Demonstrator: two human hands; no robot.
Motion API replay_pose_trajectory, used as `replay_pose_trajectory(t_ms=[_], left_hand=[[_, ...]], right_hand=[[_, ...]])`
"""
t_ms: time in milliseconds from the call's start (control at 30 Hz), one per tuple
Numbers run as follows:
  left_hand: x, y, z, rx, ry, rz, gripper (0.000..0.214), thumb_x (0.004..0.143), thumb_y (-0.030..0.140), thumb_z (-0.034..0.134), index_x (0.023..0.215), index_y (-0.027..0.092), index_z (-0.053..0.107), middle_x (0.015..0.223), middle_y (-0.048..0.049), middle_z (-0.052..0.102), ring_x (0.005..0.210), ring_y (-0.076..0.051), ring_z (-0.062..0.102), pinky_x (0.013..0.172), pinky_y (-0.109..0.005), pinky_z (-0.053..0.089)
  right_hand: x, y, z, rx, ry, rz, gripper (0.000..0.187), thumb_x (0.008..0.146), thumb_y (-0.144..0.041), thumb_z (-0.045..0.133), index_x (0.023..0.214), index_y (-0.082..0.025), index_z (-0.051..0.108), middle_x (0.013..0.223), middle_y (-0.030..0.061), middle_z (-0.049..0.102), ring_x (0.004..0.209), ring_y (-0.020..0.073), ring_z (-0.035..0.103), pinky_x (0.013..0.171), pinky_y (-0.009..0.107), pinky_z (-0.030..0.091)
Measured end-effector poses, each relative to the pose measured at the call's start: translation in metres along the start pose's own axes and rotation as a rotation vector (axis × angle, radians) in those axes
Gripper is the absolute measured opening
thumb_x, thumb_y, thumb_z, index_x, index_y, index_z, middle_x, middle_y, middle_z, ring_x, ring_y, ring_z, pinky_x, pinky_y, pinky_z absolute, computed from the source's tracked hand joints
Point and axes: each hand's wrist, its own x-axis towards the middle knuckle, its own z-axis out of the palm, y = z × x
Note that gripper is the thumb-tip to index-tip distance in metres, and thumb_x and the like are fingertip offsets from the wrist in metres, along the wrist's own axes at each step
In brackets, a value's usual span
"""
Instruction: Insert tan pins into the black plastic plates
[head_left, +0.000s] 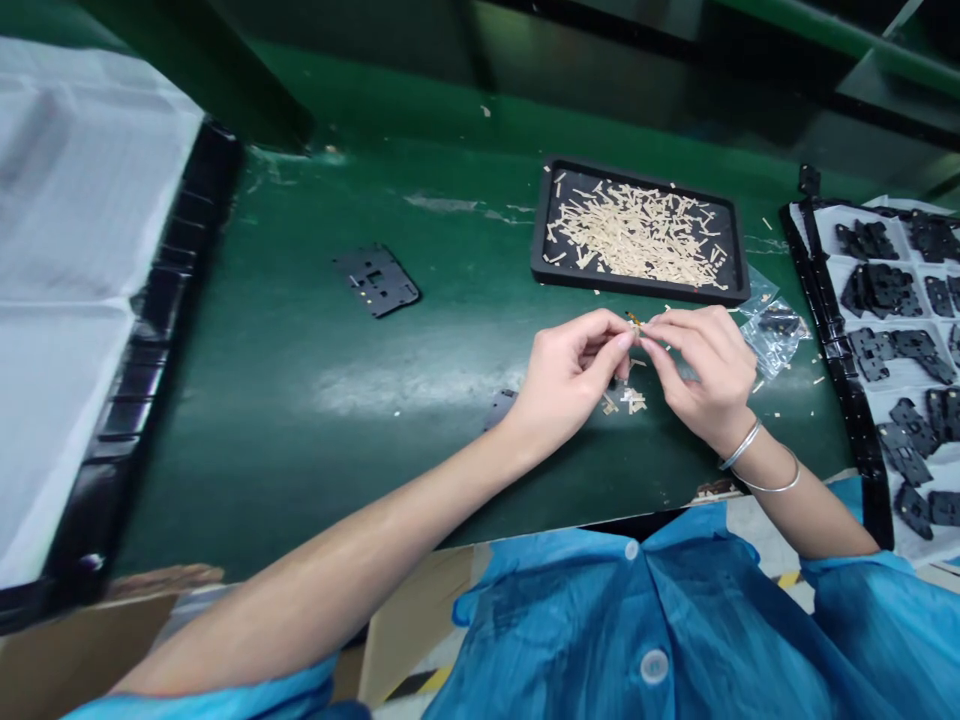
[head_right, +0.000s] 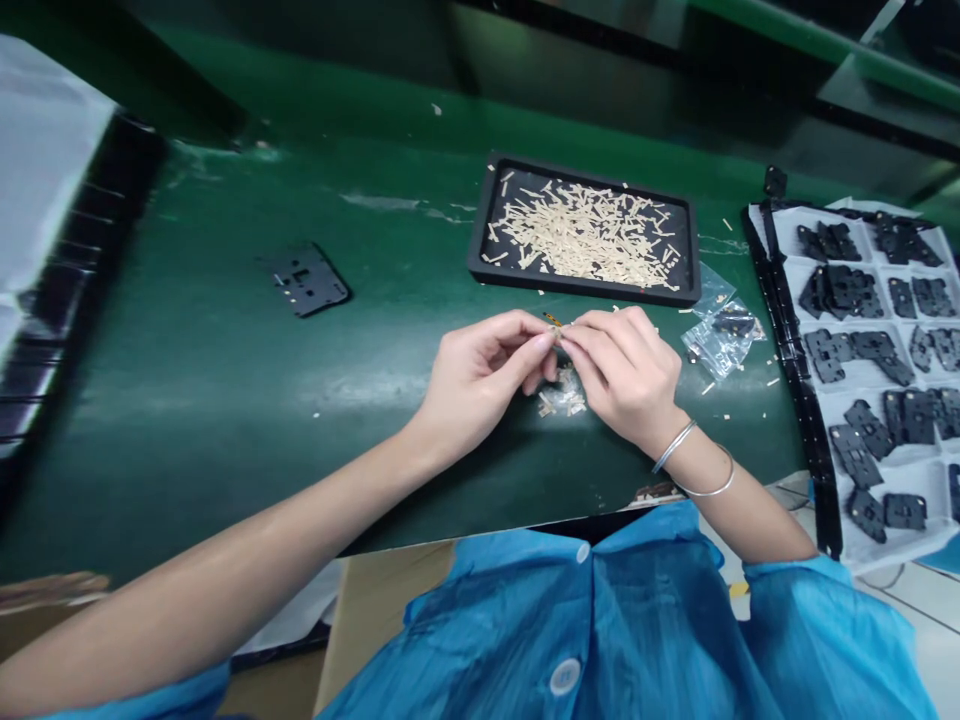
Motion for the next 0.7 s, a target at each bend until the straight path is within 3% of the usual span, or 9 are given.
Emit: replay_pose_trajectory(t_ms=[400, 567, 700], left_hand=[[0.0014, -0.0043, -0.0022, 0.312, -0.019, 0.161, 0.015, 0.088, 0.018, 0.047, 0.075, 0.017, 0.056, 0.060, 0.0028, 0.053, 0.055, -0.010, 0.049, 0.059, -0.024, 0.039], [0.0024, -0.0029, -0.0036, 0.288, -0.043, 0.117, 0.015, 0.084, 0.019, 0.050, 0.071, 0.017, 0.056, 0.056, 0.0032, 0.050, 0.052, -0.010, 0.043, 0.054, -0.024, 0.034], [0.0037, 0.0006, -0.0052, 0.123, -0.081, 0.011, 0.016, 0.082, 0.025, 0.053, 0.069, 0.016, 0.054, 0.055, 0.0027, 0.050, 0.049, -0.009, 0.043, 0.049, -0.024, 0.033]], right_hand=[[0.0013, 0.0037, 0.0001, -0.059, -0.021, -0.148, 0.008, 0.082, -0.010, 0.065, 0.085, -0.018, 0.067, 0.076, 0.0062, 0.072, 0.068, 0.0178, 0.060, 0.061, 0.031, 0.053], [0.0004, 0.0027, 0.0019, -0.060, -0.050, -0.130, 0.008, 0.082, -0.010, 0.063, 0.080, -0.019, 0.064, 0.073, 0.0049, 0.071, 0.066, 0.0173, 0.060, 0.059, 0.030, 0.052], [0.0038, 0.0065, -0.0012, -0.027, -0.016, -0.073, 0.011, 0.082, -0.010, 0.062, 0.080, -0.020, 0.064, 0.072, 0.0035, 0.071, 0.066, 0.0172, 0.064, 0.061, 0.031, 0.053]])
